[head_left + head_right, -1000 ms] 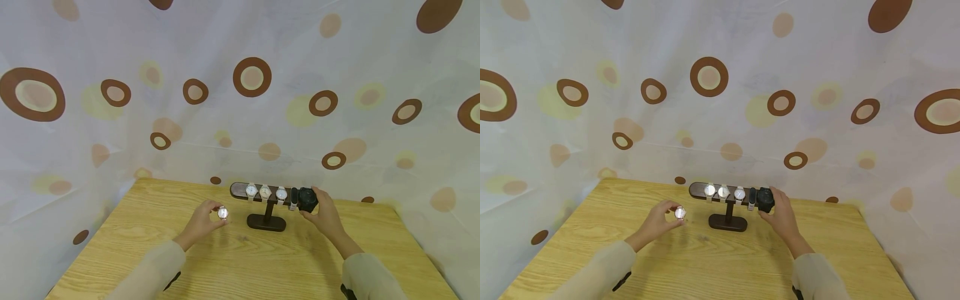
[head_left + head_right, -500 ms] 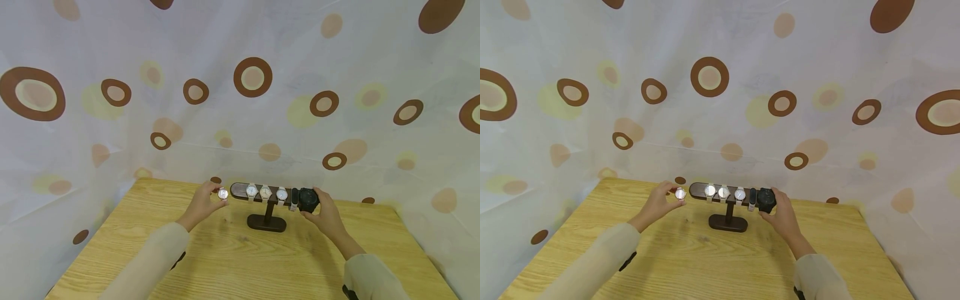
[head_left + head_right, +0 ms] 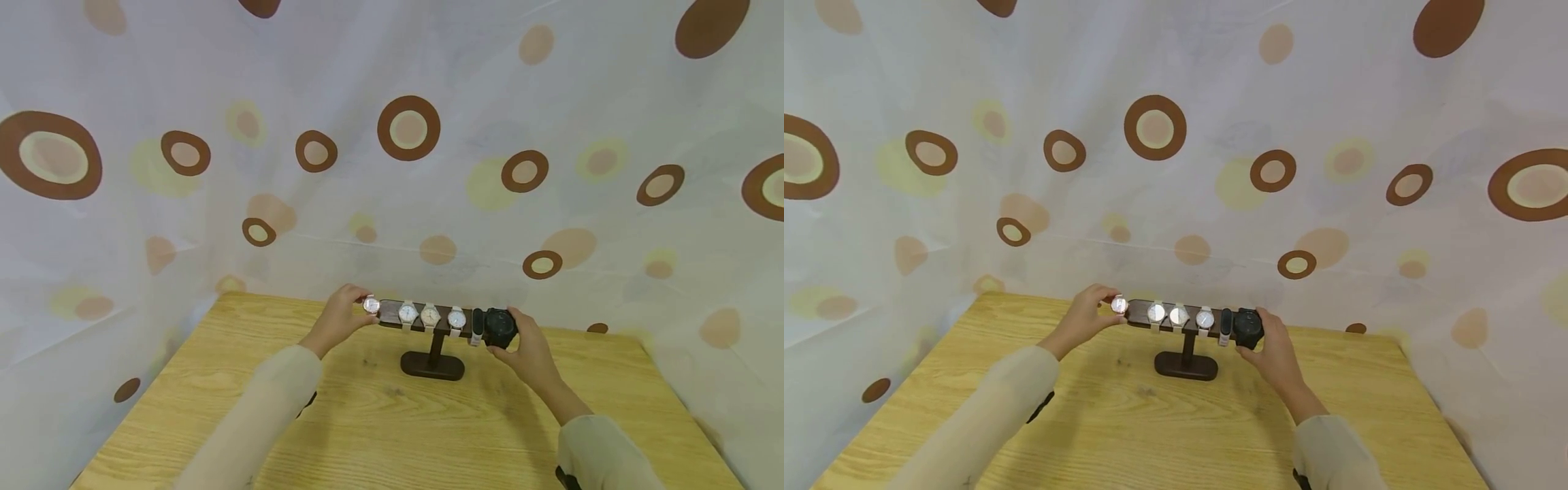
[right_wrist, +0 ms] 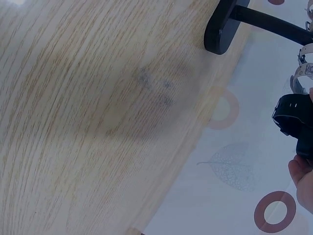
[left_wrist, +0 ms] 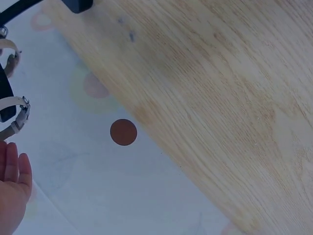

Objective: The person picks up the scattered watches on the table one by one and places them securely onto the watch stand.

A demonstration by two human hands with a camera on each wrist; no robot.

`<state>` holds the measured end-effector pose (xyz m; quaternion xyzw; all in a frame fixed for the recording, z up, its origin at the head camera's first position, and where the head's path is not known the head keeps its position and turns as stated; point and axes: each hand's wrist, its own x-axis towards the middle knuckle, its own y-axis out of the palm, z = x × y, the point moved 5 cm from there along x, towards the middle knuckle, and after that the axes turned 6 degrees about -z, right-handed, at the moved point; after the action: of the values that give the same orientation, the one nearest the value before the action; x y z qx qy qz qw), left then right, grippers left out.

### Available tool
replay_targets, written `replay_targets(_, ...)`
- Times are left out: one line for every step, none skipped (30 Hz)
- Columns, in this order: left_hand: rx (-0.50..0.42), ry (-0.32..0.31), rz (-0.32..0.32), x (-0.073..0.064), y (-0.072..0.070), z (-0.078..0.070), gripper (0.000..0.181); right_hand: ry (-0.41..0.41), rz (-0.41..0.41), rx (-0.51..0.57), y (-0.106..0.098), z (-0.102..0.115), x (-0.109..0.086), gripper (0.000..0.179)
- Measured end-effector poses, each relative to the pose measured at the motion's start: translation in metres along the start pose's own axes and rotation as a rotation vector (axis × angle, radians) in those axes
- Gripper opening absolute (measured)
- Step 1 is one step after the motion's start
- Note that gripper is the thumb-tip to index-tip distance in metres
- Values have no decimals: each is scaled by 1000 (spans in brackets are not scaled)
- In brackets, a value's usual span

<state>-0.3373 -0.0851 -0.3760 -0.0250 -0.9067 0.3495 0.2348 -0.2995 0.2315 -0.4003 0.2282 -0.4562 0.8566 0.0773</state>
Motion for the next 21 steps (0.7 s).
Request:
replay_targets(-7, -1, 12, 1, 2, -1, 43, 0, -1, -4, 0, 0, 0, 78)
replay_targets(-16, -4, 23, 2, 3, -1, 43, -1, -2, -8, 0, -1, -1, 78)
replay_targets(-16, -1, 31, 3, 4, -1, 43, -3, -4, -10, 0, -1, -1, 78)
replay_targets(-20, 0, 38, 4, 5, -2, 43, -3, -5, -13, 0, -1, -1, 78)
replay_targets(-21, 3, 43, 4, 6, -2, 43, -3, -7, -12, 0, -2, -1, 78)
replay_targets(-22, 4, 47, 5, 7, -2, 43, -2, -9, -11, -1, -2, -1, 78)
replay_targets(-26, 6, 47, 5, 7, -2, 42, -2, -9, -14, -1, -1, -1, 78)
replay_targets(-30, 6, 48, 5, 8, -1, 42, -1, -9, -13, -1, -1, 0, 77)
replay_targets(-33, 8, 48, 5, 7, 0, 42, 2, -8, -12, -1, 0, 0, 77)
replay_targets(-42, 7, 51, 5, 8, 0, 42, 5, -7, -12, -2, 0, 0, 77)
replay_targets(-49, 7, 55, 6, 8, 1, 42, 7, -7, -11, -2, 0, 0, 77)
replay_targets(-59, 6, 60, 5, 9, 1, 43, 7, -7, -10, -2, 1, 0, 77)
replay_targets(-66, 6, 64, 5, 9, 2, 44, 4, -9, -11, -2, 1, 0, 77)
replay_targets(-74, 4, 68, 5, 10, 2, 45, 4, -10, -11, -2, 1, 0, 76)
replay_targets(-78, 5, 71, 5, 10, 3, 45, 3, -11, -10, -2, 1, 0, 77)
replay_targets(-80, 3, 74, 5, 11, 3, 46, 1, -12, -9, -2, 1, 0, 76)
replay_targets(-83, 2, 76, 5, 11, 3, 47, -1, -13, -8, -2, 1, 0, 76)
replay_targets(-85, 0, 78, 5, 11, 4, 47, -4, -14, -9, -2, 1, 0, 77)
replay_targets(-86, -2, 79, 5, 11, 4, 47, -5, -15, -8, -2, 1, 0, 77)
replay_targets(-88, -3, 83, 5, 11, 4, 48, -4, -16, -7, -2, 1, 0, 77)
replay_targets(-87, -2, 87, 5, 11, 4, 49, -5, -18, -6, -2, 1, 0, 77)
